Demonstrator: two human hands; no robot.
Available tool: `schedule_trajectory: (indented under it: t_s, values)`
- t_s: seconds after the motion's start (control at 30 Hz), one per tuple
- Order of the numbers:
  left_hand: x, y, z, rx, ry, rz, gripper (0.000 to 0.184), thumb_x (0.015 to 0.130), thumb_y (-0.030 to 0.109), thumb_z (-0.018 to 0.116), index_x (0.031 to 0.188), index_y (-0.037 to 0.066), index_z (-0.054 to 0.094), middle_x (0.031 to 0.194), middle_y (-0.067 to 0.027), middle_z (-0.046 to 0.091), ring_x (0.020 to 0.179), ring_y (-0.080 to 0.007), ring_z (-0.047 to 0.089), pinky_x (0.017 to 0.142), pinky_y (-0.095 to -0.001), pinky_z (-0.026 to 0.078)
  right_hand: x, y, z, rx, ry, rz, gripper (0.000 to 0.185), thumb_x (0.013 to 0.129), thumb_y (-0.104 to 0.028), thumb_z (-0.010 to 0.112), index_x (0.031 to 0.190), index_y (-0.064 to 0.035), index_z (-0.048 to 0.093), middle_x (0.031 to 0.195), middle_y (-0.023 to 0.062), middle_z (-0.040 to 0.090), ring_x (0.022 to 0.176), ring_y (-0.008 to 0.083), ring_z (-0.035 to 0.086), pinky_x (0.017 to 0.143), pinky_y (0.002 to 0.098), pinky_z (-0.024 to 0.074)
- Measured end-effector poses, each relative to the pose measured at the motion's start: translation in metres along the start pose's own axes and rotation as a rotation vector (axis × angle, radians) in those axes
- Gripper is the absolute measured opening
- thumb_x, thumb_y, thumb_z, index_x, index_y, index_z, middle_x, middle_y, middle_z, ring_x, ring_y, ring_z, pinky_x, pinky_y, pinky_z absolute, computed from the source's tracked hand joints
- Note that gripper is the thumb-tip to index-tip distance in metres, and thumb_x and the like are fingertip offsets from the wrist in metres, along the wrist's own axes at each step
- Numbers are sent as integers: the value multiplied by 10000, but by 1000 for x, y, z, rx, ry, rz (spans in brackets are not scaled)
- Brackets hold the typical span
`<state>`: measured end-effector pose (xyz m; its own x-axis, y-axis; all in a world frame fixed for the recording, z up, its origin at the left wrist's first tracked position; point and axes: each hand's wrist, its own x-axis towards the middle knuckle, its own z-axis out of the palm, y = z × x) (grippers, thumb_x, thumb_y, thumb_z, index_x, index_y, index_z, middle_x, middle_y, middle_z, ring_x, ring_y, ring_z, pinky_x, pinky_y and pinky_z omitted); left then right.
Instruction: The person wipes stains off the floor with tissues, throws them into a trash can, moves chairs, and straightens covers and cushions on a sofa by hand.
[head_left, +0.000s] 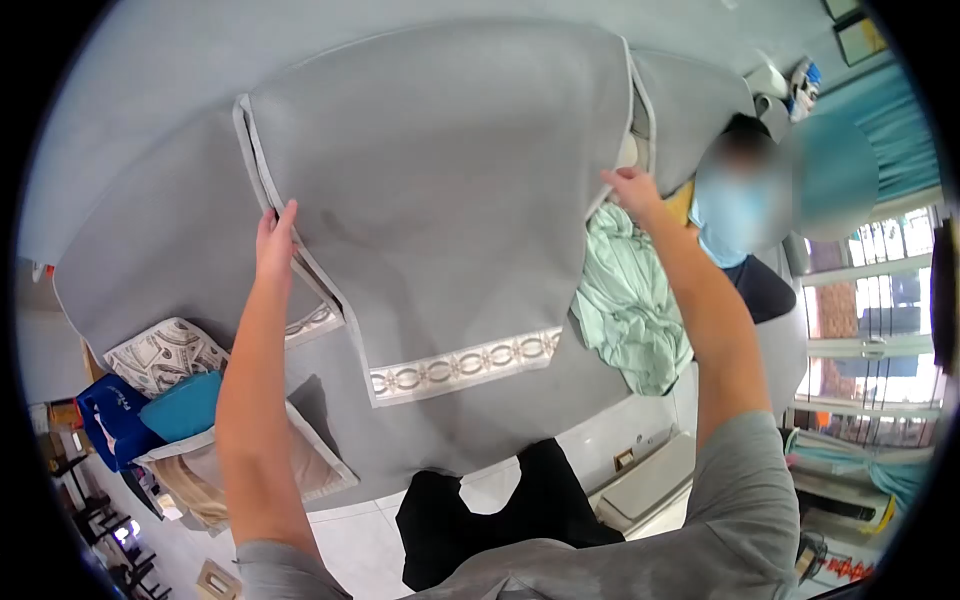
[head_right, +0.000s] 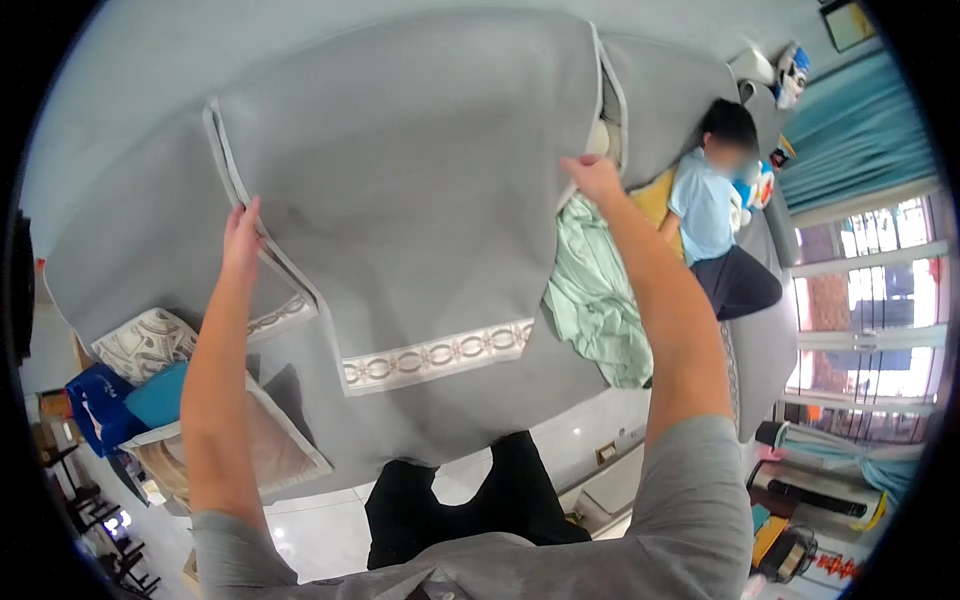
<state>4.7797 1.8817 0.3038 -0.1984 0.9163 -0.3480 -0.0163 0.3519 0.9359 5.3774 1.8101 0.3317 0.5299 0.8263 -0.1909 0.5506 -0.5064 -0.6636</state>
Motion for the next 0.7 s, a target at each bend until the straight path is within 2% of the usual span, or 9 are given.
schedule_trajectory:
  t_s: [0.17, 0.23, 0.27, 0.33, 0.4, 0.5, 0.6, 0.67, 0.7]
  values:
    - [38, 21, 10, 274, 185, 70, 727, 839, 373, 715, 1364, -31, 415, 1256, -148, 562, 1150, -231, 528, 961, -337, 407, 99, -18, -18, 71, 129, -5, 699, 811, -429, 717, 1289, 44, 529, 976, 78, 635, 794, 157, 591, 628, 279, 469]
    - [41, 23, 13, 311, 227, 110, 663, 847, 343, 712, 1326, -37, 456, 1202, -136, 597, 1098, -217, 557, 937, -311, 423, 127, -17, -15, 123, 234, -41, 713, 781, -405, 737, 1246, 95, 531, 1107, 194, 645, 1013, 236, 624, 859, 340, 485]
    - [37, 27, 16, 220, 227, 120, 593, 862, 313, 701, 1297, -30, 487, 1183, -122, 607, 1079, -201, 563, 925, -309, 427, 136, -20, -19, 132, 112, 62, 760, 787, -412, 737, 1263, 124, 485, 1116, 198, 629, 1013, 239, 616, 858, 340, 482]
    - [31, 40, 21, 131, 244, 133, 524, 877, 282, 691, 1267, -22, 518, 1164, -109, 617, 1061, -186, 568, 913, -307, 431, 145, -19, -14, 226, 80, 83, 758, 782, -410, 746, 1254, 124, 487, 1103, 187, 632, 1003, 242, 618, 851, 342, 483]
    - [24, 58, 24, 20, 95, 34, 436, 904, 224, 661, 1249, -11, 536, 1163, -90, 615, 1053, -175, 568, 907, -315, 435, 149, -7, -15, 314, 55, 118, 757, 777, -409, 755, 1245, 124, 490, 1089, 176, 636, 994, 245, 619, 844, 343, 484]
    - [30, 59, 23, -58, -5, 9, 410, 916, 214, 649, 1245, -7, 541, 1172, -81, 614, 1073, -178, 569, 918, -316, 437, 156, 5, -33, 741, -137, 102, 545, 869, -267, 691, 1246, 87, 518, 1137, 153, 636, 1008, 221, 621, 887, 345, 485]
    - [30, 107, 17, -140, 128, 61, 376, 933, 213, 629, 1215, -25, 560, 1168, -83, 622, 1093, -180, 573, 957, -324, 438, 186, -17, -87, 694, -211, -53, 454, 896, -212, 653, 1243, 58, 541, 1166, 143, 630, 1039, 224, 608, 919, 357, 476]
    - [58, 142, 13, -297, -7, 305, 338, 953, 210, 604, 1197, -21, 570, 1165, -85, 625, 1112, -178, 569, 992, -325, 438, 206, -74, -121, 658, -92, -170, 436, 891, -218, 654, 1234, 35, 560, 1182, 135, 623, 1080, 229, 587, 949, 369, 454]
    - [57, 180, 20, -355, 20, 278, 352, 962, 208, 592, 1226, -19, 541, 1203, -90, 603, 1130, -174, 558, 1002, -324, 437, 216, -108, -140, 658, -8, -196, 439, 895, -246, 652, 1227, 29, 571, 1190, 129, 620, 1118, 239, 567, 981, 373, 428]
